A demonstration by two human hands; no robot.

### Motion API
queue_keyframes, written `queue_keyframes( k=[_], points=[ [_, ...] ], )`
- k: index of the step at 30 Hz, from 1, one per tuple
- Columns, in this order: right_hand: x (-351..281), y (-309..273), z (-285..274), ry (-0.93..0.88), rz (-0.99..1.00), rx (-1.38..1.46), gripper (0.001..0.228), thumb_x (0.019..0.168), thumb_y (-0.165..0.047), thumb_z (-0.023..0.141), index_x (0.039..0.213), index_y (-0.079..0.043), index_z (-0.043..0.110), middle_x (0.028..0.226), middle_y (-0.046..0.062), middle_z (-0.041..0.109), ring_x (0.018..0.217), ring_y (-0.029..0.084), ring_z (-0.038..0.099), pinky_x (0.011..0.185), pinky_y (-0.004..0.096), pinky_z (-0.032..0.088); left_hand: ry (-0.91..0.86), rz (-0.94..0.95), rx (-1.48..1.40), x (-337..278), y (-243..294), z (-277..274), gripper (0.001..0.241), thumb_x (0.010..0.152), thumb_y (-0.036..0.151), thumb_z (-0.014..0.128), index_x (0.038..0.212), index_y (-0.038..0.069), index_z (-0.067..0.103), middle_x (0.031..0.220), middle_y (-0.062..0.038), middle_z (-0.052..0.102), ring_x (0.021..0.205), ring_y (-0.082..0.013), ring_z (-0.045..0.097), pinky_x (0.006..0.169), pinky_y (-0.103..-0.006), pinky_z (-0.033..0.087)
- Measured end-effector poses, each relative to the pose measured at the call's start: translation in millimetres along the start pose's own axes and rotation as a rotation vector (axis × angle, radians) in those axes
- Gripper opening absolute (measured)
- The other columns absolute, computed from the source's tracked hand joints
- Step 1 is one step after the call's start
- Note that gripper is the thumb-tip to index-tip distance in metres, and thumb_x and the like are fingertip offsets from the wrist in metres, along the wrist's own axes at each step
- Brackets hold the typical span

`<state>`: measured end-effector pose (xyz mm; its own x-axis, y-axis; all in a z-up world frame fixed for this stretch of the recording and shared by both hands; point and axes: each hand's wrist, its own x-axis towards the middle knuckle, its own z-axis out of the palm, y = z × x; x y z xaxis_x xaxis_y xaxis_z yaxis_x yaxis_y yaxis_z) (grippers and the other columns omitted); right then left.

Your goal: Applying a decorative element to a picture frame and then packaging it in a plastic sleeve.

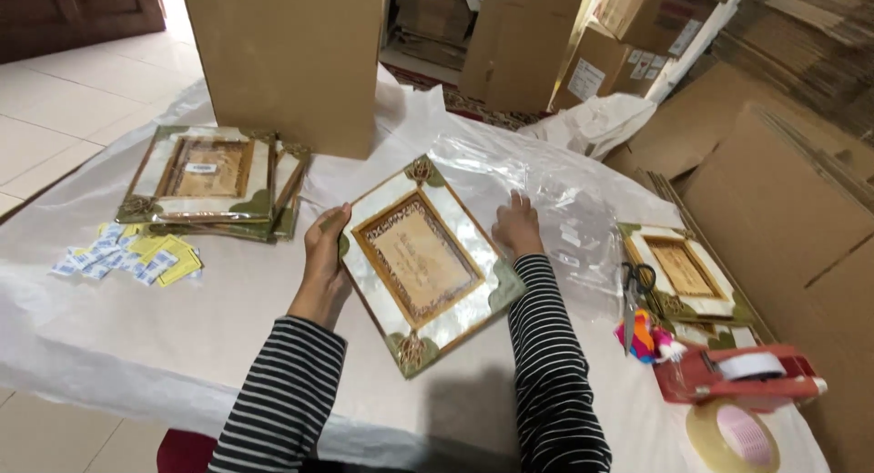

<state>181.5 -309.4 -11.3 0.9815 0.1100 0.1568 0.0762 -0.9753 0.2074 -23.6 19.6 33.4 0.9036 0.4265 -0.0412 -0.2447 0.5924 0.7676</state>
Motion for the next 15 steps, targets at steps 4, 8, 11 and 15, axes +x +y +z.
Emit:
queue_keyframes(
  k=[4, 8, 11, 15],
  points=[
    [3.9, -9.1, -4.5, -0.006, 0.036, 0.105, 0.05, 0.092, -0.034, 0.051, 0.132, -0.011, 0.069, 0.164, 0.015, 0.034, 0.152, 0.036, 0.028, 0.121, 0.049, 0.03, -0.008, -0.031, 0.019, -9.1, 21.2, 5.3, 0.029, 0.085, 0.034, 0.082, 0.098, 0.011, 0.07, 0.067, 0.005, 0.052, 0.054, -0.0048, 0.048, 0.053, -0.0162, 0.036],
    [23.2, -8.4, 34.6, -0.05, 0.053, 0.099, 0.06, 0.094, -0.033, 0.039, 0.146, -0.007, 0.055, 0.164, 0.013, 0.036, 0.152, 0.031, 0.029, 0.124, 0.054, 0.017, -0.025, -0.021, 0.077, 5.7, 11.2, -9.7, 0.03, 0.084, 0.036, 0.082, 0.098, 0.013, 0.07, 0.071, 0.007, 0.052, 0.06, -0.0029, 0.05, 0.057, -0.0162, 0.037],
    [6.9, -20.7, 1.1, 0.009, 0.038, 0.14, 0.062, 0.095, -0.029, 0.04, 0.152, -0.004, 0.047, 0.162, 0.013, 0.039, 0.152, 0.028, 0.031, 0.125, 0.056, 0.009, -0.055, -0.028, 0.079, -0.3, 16.2, -3.3, 0.03, 0.084, 0.036, 0.083, 0.097, 0.012, 0.071, 0.071, 0.006, 0.052, 0.06, -0.004, 0.051, 0.057, -0.0172, 0.038],
    [3.8, -22.5, -30.9, 0.371, -0.054, 0.458, 0.046, 0.094, -0.012, 0.061, 0.138, 0.0, 0.057, 0.135, 0.018, 0.06, 0.125, 0.033, 0.06, 0.107, 0.051, 0.047, -0.096, -0.005, 0.094, -8.2, 17.3, 0.0, 0.028, 0.086, 0.032, 0.082, 0.096, 0.009, 0.069, 0.067, 0.006, 0.05, 0.057, -0.0013, 0.048, 0.056, -0.0144, 0.035]
  ],
)
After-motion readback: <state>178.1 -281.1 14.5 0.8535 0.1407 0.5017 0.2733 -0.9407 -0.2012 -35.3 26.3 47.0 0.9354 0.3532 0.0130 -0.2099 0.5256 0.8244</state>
